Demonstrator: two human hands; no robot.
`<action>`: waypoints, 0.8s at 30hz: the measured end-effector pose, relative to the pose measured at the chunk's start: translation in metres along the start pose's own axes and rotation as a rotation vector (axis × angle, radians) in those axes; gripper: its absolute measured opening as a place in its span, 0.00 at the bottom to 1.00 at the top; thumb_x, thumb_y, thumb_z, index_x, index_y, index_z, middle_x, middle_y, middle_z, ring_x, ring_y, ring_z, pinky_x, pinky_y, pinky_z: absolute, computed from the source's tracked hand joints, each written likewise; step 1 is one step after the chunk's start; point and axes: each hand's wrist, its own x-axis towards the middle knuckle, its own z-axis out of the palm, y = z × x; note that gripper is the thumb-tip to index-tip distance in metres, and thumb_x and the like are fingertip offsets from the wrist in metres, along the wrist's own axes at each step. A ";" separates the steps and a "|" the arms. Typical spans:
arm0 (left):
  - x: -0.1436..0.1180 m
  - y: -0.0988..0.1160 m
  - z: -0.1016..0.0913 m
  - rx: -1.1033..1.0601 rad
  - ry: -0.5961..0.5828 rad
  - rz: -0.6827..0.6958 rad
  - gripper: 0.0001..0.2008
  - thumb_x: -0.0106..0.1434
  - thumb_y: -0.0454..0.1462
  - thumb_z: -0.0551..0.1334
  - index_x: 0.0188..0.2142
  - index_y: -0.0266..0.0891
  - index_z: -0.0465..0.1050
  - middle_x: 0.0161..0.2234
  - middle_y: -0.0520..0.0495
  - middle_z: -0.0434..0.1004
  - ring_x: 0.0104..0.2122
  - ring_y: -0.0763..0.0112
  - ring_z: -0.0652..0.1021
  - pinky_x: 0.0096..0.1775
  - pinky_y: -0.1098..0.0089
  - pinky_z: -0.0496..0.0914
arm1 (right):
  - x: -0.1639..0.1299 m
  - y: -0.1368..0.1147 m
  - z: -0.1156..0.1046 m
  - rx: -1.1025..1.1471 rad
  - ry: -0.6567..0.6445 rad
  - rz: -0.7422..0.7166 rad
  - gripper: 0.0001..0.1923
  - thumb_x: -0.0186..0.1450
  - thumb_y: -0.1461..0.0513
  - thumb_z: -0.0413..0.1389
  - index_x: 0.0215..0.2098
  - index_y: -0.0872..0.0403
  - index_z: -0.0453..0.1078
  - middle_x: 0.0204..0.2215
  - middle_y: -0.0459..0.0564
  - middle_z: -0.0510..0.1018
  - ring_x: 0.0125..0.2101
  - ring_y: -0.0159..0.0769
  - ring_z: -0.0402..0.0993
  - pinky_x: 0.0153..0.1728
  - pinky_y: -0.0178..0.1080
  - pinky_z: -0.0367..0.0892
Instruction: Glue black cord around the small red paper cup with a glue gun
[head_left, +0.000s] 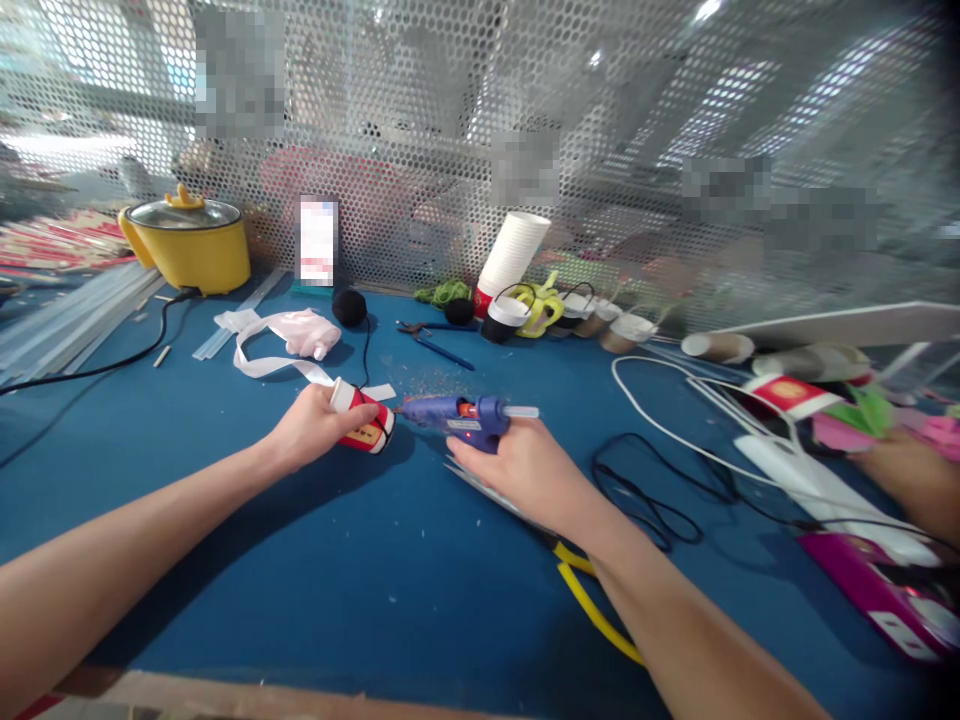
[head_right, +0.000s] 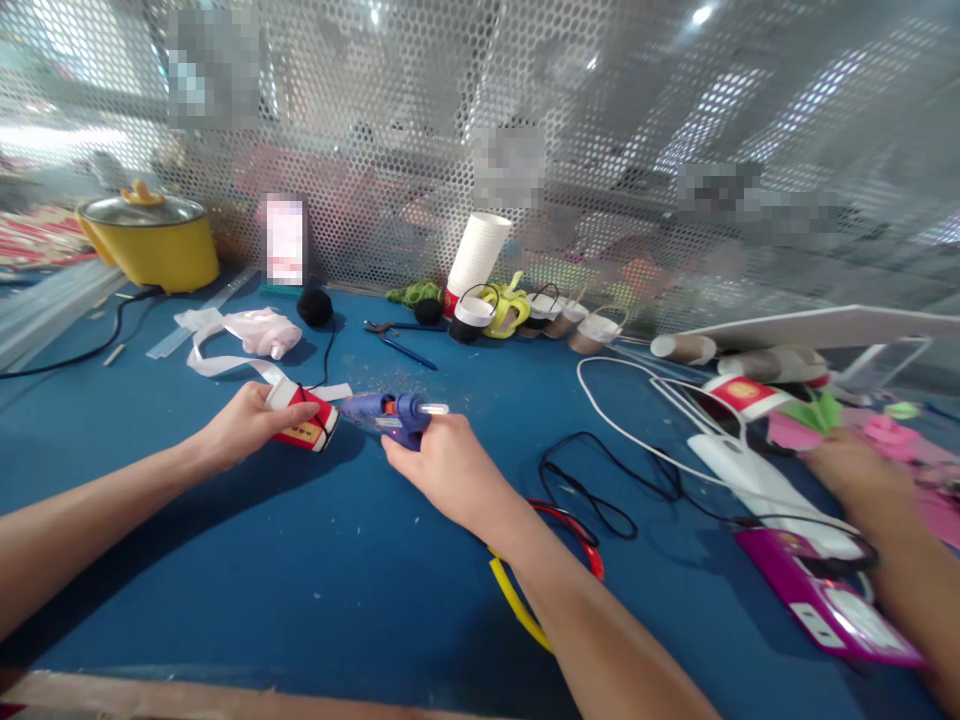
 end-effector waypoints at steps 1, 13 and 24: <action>0.000 0.000 0.000 0.003 -0.001 -0.004 0.13 0.47 0.44 0.63 0.20 0.35 0.70 0.17 0.53 0.70 0.18 0.76 0.66 0.20 0.75 0.57 | -0.001 -0.001 0.000 0.000 0.003 0.004 0.08 0.55 0.61 0.51 0.18 0.53 0.63 0.17 0.45 0.72 0.19 0.31 0.65 0.23 0.32 0.62; 0.001 0.002 0.000 -0.083 0.005 -0.040 0.12 0.46 0.43 0.64 0.20 0.36 0.72 0.18 0.52 0.73 0.20 0.75 0.69 0.21 0.75 0.59 | -0.013 -0.008 -0.004 -0.018 -0.065 0.057 0.09 0.57 0.61 0.51 0.20 0.54 0.66 0.14 0.43 0.69 0.16 0.29 0.61 0.20 0.32 0.59; -0.001 0.001 -0.001 -0.059 0.015 -0.028 0.13 0.47 0.44 0.64 0.18 0.36 0.69 0.16 0.55 0.69 0.18 0.78 0.65 0.20 0.76 0.56 | -0.015 -0.008 -0.004 -0.034 -0.112 0.067 0.09 0.58 0.60 0.51 0.26 0.55 0.70 0.21 0.47 0.75 0.24 0.34 0.68 0.23 0.33 0.61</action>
